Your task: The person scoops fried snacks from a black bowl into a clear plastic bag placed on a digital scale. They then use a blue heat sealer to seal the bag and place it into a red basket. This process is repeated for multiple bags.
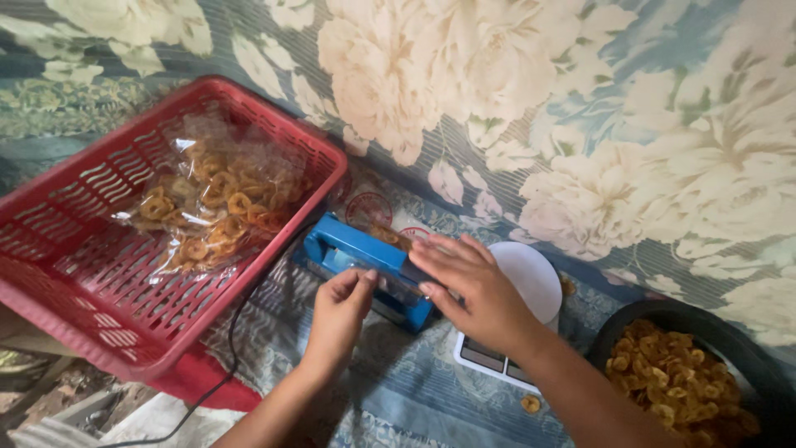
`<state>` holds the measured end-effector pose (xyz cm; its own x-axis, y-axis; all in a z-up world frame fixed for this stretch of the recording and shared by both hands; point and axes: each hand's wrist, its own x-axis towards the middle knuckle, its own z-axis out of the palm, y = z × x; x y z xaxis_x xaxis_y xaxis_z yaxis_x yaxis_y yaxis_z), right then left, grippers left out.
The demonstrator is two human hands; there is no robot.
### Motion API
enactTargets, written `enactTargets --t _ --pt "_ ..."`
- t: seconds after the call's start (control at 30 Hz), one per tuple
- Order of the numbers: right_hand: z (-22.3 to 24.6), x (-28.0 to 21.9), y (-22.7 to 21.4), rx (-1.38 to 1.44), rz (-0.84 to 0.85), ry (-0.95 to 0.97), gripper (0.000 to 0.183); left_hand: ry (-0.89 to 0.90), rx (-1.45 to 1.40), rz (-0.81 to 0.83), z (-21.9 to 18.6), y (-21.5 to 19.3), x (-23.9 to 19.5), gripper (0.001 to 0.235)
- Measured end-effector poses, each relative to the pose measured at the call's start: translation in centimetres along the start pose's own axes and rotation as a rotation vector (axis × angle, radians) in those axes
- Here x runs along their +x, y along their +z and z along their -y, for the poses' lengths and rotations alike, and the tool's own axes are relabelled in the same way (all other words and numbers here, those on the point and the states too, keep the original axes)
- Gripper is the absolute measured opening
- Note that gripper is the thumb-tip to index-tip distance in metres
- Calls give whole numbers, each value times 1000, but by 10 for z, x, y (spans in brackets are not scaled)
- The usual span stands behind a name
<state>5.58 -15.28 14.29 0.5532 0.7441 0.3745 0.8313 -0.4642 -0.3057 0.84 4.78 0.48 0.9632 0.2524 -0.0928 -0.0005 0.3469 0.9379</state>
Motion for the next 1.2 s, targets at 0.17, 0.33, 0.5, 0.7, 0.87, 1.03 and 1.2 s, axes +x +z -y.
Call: enactTargets --t 0.17,0.33,0.5,0.7,0.87,1.03,1.2 --pt "-4 8 -22 161 -167 -1 49 135 3 50 -13 14 11 27" --pt "-37 -18 -17 399 -19 170 79 154 -14 171 -18 44 12 25" --pt "-81 -82 -1 551 117 427 94 188 103 283 -11 103 -8 25" --pt "-122 -169 16 1197 -204 862 57 -183 -65 575 -14 201 6 24" --pt "-102 -177 -18 1337 -370 946 50 266 -90 353 -16 204 28 25" --pt "-94 -172 -23 1413 -389 872 48 -52 -71 567 9 202 2 40" --pt "-104 -178 -8 1363 -353 778 40 -100 -213 748 26 196 0 35"
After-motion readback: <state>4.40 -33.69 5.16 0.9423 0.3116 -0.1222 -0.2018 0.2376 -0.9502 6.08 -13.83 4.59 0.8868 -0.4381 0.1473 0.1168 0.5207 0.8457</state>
